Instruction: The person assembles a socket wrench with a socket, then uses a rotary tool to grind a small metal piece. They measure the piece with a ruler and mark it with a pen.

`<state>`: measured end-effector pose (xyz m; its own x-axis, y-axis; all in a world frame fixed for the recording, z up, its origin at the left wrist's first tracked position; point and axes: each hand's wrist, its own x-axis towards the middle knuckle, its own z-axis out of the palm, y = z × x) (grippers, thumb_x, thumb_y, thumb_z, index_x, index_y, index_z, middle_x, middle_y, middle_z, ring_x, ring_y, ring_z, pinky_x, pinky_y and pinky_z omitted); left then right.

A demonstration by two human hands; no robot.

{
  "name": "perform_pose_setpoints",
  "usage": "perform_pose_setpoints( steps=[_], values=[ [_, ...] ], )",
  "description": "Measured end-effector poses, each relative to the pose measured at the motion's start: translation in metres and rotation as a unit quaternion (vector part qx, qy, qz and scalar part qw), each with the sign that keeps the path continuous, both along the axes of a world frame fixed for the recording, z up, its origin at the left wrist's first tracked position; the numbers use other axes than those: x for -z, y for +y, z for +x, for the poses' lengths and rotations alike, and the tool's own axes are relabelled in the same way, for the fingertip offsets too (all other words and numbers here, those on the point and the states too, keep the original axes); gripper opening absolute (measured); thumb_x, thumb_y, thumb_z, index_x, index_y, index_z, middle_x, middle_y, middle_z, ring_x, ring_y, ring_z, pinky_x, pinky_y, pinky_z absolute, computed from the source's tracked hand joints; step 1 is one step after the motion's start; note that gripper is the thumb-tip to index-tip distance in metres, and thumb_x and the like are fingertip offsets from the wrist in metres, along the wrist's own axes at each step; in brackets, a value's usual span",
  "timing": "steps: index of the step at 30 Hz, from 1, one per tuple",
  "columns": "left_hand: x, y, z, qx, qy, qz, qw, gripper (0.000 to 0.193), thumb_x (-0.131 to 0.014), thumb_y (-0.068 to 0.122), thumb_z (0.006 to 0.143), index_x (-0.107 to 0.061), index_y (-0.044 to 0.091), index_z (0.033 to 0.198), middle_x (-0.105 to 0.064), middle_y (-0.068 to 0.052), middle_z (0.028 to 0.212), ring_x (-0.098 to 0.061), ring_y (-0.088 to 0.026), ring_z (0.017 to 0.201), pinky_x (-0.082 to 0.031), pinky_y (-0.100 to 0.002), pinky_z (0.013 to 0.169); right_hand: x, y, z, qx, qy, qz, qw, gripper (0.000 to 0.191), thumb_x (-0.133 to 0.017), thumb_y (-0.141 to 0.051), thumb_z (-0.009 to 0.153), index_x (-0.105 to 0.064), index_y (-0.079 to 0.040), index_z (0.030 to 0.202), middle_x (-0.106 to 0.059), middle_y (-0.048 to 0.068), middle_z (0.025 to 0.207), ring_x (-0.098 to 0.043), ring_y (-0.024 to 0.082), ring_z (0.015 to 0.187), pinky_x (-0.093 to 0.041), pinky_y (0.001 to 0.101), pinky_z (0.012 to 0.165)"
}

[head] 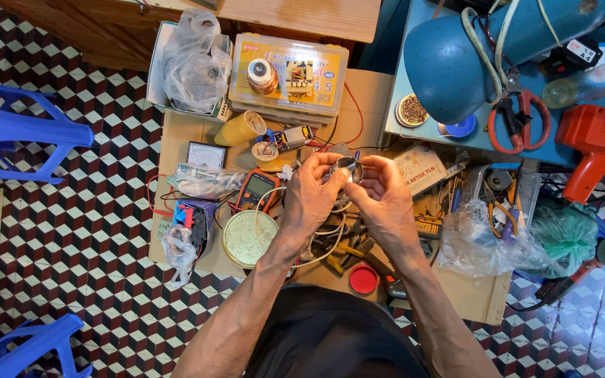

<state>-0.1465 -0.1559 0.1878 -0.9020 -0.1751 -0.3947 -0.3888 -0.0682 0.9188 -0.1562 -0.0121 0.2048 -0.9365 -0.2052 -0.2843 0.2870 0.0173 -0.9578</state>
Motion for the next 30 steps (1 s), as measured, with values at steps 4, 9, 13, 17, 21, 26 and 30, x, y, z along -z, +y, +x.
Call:
perform_pose_setpoints(
  steps=[4, 9, 13, 17, 21, 26, 30],
  values=[
    [0.000, 0.002, 0.000, -0.009, 0.002, -0.003, 1.000, 0.031, -0.068, 0.017, 0.092, -0.064, 0.000, 0.118, -0.076, -0.009, 0.099, -0.068, -0.009, 0.083, -0.056, -0.023, 0.070, -0.003, -0.007, 0.003, 0.001, 0.065, 0.099, 0.993, 0.043, -0.072, -0.006, 0.092, -0.050, 0.003, 0.128, -0.068, 0.010, 0.111, -0.068, 0.012, 0.097, -0.060, 0.0258, 0.084],
    [-0.002, 0.000, -0.002, -0.010, -0.001, 0.011, 1.000, 0.031, -0.068, 0.018, 0.092, -0.063, 0.000, 0.117, -0.076, -0.009, 0.102, -0.071, -0.010, 0.088, -0.059, -0.024, 0.075, -0.007, -0.006, 0.003, -0.039, 0.171, 0.236, 0.956, 0.041, -0.073, -0.009, 0.094, -0.053, 0.004, 0.128, -0.073, 0.015, 0.111, -0.075, 0.018, 0.097, -0.064, 0.0295, 0.085],
    [-0.004, -0.001, -0.001, -0.005, -0.008, 0.009, 1.000, 0.032, -0.067, 0.018, 0.092, -0.063, -0.001, 0.117, -0.076, -0.009, 0.104, -0.071, -0.010, 0.090, -0.060, -0.024, 0.077, -0.007, -0.006, 0.007, -0.032, 0.202, 0.230, 0.952, 0.039, -0.072, -0.009, 0.095, -0.056, 0.004, 0.129, -0.074, 0.016, 0.112, -0.076, 0.020, 0.099, -0.064, 0.0309, 0.087],
    [-0.004, 0.000, -0.001, -0.006, -0.003, 0.018, 1.000, 0.032, -0.068, 0.018, 0.092, -0.063, -0.001, 0.118, -0.076, -0.010, 0.103, -0.071, -0.011, 0.090, -0.059, -0.024, 0.077, -0.004, -0.005, 0.008, -0.025, 0.207, 0.243, 0.947, 0.039, -0.072, -0.009, 0.095, -0.057, 0.004, 0.128, -0.074, 0.015, 0.111, -0.076, 0.018, 0.098, -0.063, 0.0297, 0.086],
    [-0.003, -0.001, 0.000, -0.007, -0.003, 0.015, 1.000, 0.031, -0.068, 0.018, 0.092, -0.064, 0.000, 0.117, -0.076, -0.010, 0.104, -0.071, -0.011, 0.090, -0.059, -0.024, 0.076, -0.001, -0.009, 0.009, 0.014, 0.188, 0.184, 0.965, 0.040, -0.073, -0.010, 0.095, -0.052, 0.005, 0.126, -0.073, 0.014, 0.112, -0.075, 0.017, 0.100, -0.063, 0.0285, 0.088],
    [0.001, -0.002, -0.001, -0.004, 0.006, 0.015, 1.000, 0.030, -0.068, 0.018, 0.092, -0.065, 0.000, 0.116, -0.077, -0.009, 0.101, -0.071, -0.010, 0.088, -0.059, -0.024, 0.074, -0.002, -0.009, 0.015, 0.003, 0.210, 0.229, 0.950, 0.029, -0.074, -0.007, 0.096, -0.061, 0.002, 0.120, -0.075, 0.014, 0.108, -0.078, 0.019, 0.099, -0.063, 0.0290, 0.085],
    [0.004, -0.001, -0.001, 0.002, 0.008, 0.014, 1.000, 0.031, -0.068, 0.020, 0.093, -0.063, 0.001, 0.117, -0.077, -0.008, 0.100, -0.070, -0.009, 0.087, -0.058, -0.022, 0.073, -0.003, -0.011, 0.015, 0.010, 0.246, 0.239, 0.939, 0.023, -0.074, -0.006, 0.094, -0.064, 0.002, 0.113, -0.072, 0.017, 0.119, -0.078, 0.021, 0.093, -0.063, 0.0298, 0.081]
  ],
)
